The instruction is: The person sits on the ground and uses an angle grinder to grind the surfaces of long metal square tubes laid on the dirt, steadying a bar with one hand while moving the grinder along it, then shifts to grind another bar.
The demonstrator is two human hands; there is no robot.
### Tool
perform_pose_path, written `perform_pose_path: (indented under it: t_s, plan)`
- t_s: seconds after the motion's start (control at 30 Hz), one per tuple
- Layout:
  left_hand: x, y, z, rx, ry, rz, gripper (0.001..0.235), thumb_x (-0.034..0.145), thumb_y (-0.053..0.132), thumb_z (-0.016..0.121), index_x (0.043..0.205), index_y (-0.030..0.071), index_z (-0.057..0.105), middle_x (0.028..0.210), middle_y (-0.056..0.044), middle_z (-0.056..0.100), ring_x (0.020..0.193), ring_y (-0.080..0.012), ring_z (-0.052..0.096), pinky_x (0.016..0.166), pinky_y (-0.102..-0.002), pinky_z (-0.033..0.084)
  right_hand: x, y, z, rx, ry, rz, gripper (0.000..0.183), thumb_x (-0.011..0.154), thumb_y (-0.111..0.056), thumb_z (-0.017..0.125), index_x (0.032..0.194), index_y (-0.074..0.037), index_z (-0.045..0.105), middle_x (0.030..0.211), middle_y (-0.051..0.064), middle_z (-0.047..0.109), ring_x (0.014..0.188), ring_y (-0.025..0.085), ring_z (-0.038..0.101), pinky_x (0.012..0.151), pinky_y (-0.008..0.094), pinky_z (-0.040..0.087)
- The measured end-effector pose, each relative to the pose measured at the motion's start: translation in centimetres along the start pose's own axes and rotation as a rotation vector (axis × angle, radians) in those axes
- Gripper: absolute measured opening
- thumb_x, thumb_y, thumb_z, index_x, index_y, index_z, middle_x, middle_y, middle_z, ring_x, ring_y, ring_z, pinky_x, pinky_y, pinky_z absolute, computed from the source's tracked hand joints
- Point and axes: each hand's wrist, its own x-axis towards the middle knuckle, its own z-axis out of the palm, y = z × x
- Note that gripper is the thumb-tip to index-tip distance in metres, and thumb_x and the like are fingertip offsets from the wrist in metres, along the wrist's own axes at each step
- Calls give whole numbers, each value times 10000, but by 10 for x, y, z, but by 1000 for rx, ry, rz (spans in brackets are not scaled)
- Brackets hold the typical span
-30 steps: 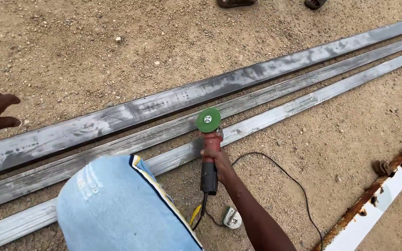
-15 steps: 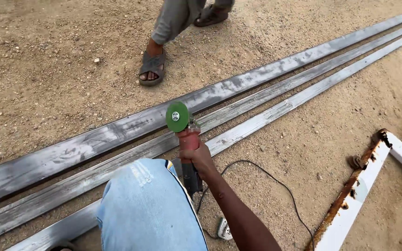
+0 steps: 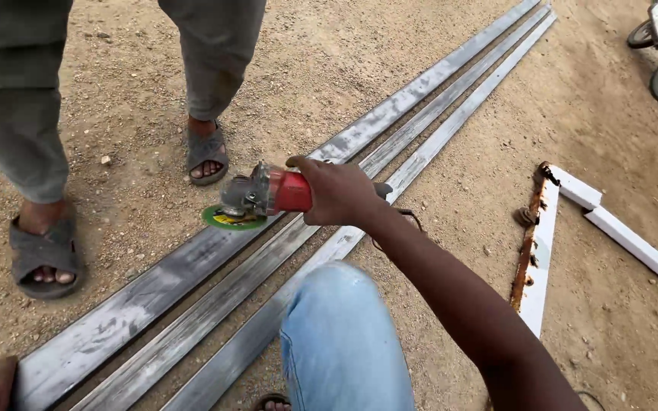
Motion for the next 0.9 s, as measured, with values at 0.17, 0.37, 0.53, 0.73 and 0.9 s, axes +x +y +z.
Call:
perform_pose_path:
  t_s: [0.17,0.37,0.53,0.73,0.9]
  plan:
    - [5,-8,-300,-250,-733,139,1369,536,752,897,1539,123,209,1500,-85,478,1380,-291,524,1058,-480,546,17,-56,-25,-209,-214,-125,794,651,-240,738,1410,-196,509,1051,102,729,857,348,723,711,498,573]
    - [-15,-14,-341,-286,-614,215,1135,602,661,858,1394,22,355,1335,-140,546,1254,-312,558,968,-454,562,44,-92,2,-355,-414,-214,582,671,-325,758,1236,-262,634,1084,71,752,1014,318,720,846,480,575]
    - [-9,-14,-322,-278,-544,250,1277,542,620,918,1469,0,296,1384,-145,501,1259,-329,522,959,-455,550,43,-92,1,-428,-528,-156,671,644,-381,797,1291,-322,630,1118,60,771,1060,305,729,928,463,572]
    - [4,-20,-324,-241,-582,183,1207,573,606,907,1464,12,351,1386,-150,513,1260,-325,529,988,-459,532,50,-82,10,-516,-520,-27,655,658,-445,800,1280,-300,653,1089,81,794,1023,303,767,911,443,606]
    - [7,-22,-307,-244,-556,162,1217,572,612,902,1484,24,351,1388,-152,529,1271,-322,531,999,-440,526,50,-87,16,-523,-564,-21,746,653,-469,799,1361,-339,606,1079,106,795,1020,314,772,941,439,600]
